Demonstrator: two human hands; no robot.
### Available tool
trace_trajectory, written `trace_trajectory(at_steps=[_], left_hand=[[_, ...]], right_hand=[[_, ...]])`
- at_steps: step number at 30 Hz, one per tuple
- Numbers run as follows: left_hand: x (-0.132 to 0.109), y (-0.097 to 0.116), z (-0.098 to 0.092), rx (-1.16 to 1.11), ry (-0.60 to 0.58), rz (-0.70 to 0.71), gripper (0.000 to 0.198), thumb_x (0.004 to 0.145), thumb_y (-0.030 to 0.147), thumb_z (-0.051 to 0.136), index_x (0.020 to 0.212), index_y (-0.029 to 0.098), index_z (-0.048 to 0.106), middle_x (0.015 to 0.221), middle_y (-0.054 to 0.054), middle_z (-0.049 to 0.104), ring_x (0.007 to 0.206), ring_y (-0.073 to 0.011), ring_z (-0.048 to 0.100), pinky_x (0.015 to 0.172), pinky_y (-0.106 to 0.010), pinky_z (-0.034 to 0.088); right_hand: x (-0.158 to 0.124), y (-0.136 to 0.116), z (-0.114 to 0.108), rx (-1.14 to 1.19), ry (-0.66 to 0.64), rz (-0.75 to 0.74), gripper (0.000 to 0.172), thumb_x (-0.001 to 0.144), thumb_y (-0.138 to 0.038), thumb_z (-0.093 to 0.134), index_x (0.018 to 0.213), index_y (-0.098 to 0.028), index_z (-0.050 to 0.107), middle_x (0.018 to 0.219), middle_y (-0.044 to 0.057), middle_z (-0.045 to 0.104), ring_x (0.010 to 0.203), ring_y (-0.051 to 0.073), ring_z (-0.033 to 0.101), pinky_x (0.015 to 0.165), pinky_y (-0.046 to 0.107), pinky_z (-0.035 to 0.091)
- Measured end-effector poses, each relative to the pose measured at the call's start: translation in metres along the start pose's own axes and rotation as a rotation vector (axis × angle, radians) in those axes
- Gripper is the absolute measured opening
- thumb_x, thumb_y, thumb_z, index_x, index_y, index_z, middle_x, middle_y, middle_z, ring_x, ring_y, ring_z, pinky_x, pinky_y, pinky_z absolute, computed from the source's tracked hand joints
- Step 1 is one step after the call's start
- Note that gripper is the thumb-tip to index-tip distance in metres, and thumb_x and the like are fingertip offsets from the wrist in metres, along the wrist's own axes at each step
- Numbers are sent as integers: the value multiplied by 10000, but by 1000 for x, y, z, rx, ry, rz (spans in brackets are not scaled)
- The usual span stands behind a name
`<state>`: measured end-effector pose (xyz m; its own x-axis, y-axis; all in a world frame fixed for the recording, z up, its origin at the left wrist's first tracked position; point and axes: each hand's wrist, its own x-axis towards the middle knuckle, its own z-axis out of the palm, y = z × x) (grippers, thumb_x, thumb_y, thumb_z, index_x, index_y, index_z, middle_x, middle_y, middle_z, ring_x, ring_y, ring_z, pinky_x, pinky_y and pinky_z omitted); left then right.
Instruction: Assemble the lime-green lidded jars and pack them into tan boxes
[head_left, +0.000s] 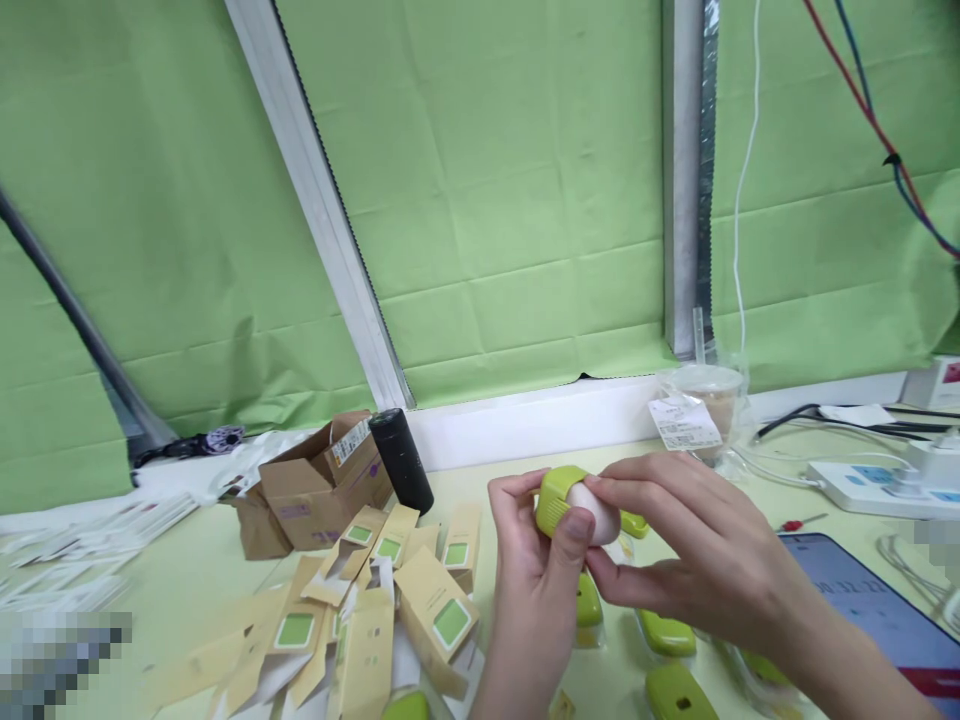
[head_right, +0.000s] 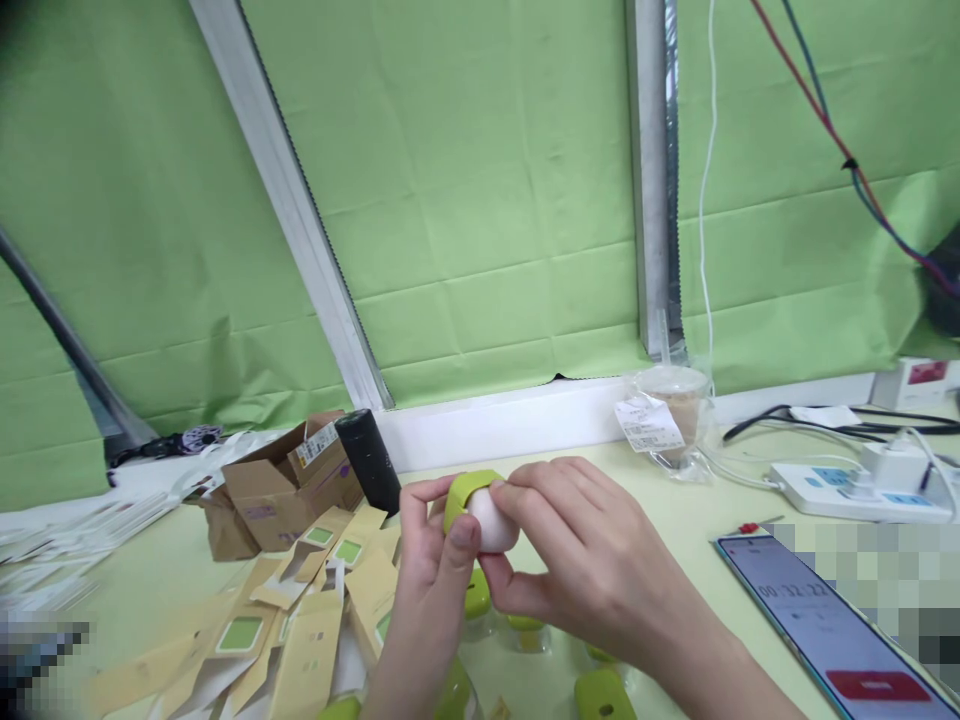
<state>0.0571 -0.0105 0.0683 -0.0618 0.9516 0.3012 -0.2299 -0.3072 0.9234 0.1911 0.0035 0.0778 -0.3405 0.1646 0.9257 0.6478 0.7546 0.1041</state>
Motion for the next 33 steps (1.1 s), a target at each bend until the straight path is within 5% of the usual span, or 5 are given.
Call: trace_trajectory(at_steps=[5,10,19,27,33], left_hand=[[1,6,1,-54,-162,-232,354,823,492,530,1056,234,462,769,14,531,637,-106,483,610,-212,392],[5,6,2,-197,-229,-272,237,883,367,457,899,158,568,803,-26,521,738,-131,488,623,-206,406],[12,-2,-3,-358,-245,-277,310,892,395,410,1070,170,527,826,-34,576,612,-123,539,593,-276,484],[10,7,-10,-318,-311,-304,312,871,375,434,1143,230,483,963,-55,572,673,-144,587,537,-268,510],[11,9,-12,-241,-297,-321,278,829,254,422,1061,179,553,876,-53,576,652,-135,555,444,-187,440]], right_hand=[[1,1,3,146,13,91,342,581,-79,553,904,-183,513,755,53,610,675,191,566,588,319,485],[0,8,11,346,-37,200,360,540,-104,526,886,-199,511,730,7,573,611,151,511,541,284,442],[-3,13,8,667,85,480,328,709,-139,596,1025,-210,542,940,59,631,856,196,608,715,295,521],[6,6,1,398,-64,145,403,688,-69,584,1053,-228,527,982,34,655,875,182,605,752,319,483],[4,3,1,339,-105,84,470,610,-20,533,1029,-233,541,964,45,655,843,195,617,705,325,495]])
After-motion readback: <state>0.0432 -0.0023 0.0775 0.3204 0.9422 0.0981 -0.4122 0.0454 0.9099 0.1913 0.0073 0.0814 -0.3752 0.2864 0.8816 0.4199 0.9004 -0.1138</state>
